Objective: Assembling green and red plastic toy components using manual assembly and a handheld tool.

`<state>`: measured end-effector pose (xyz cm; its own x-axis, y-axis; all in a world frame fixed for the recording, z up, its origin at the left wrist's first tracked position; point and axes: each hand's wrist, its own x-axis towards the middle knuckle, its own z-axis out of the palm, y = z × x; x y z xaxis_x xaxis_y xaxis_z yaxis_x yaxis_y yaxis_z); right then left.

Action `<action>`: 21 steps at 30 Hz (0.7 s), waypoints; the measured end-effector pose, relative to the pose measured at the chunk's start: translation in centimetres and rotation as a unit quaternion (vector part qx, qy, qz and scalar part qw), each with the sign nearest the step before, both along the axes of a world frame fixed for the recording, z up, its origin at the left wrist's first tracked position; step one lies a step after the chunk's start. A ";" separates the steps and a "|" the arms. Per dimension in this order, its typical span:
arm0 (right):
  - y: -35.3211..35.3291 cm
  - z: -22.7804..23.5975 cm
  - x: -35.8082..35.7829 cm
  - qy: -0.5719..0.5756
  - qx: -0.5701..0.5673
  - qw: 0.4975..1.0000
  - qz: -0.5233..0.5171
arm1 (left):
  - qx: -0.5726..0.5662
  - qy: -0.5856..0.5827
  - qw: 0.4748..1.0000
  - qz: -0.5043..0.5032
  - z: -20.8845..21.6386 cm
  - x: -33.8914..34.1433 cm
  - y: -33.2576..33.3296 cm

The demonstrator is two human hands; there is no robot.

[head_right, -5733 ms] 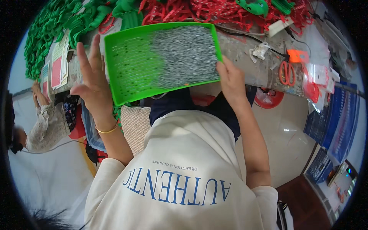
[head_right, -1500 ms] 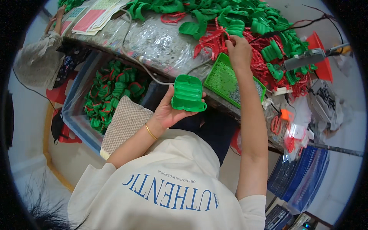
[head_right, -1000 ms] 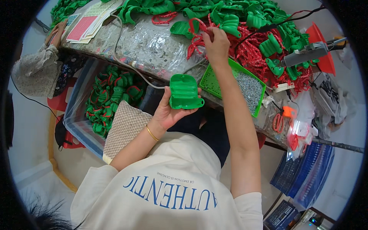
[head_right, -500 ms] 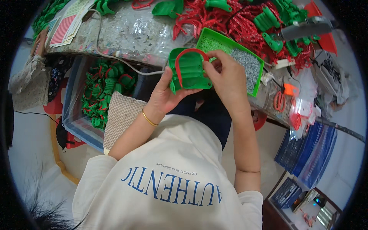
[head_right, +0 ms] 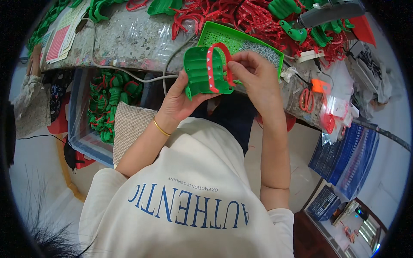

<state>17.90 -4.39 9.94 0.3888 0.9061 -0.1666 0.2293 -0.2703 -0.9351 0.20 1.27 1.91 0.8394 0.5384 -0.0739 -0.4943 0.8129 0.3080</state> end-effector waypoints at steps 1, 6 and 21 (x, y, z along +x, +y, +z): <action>0.0 -0.6 0.2 0.029 -0.006 1.000 0.007 | 0.011 0.011 1.000 0.007 0.2 0.1 0.0; -0.3 -2.0 0.2 0.069 0.000 0.998 0.005 | 0.037 0.022 0.999 0.020 0.2 0.2 0.0; -0.5 -2.7 -0.3 0.060 -0.018 0.998 -0.021 | 0.070 0.050 0.996 0.020 0.2 0.5 -0.1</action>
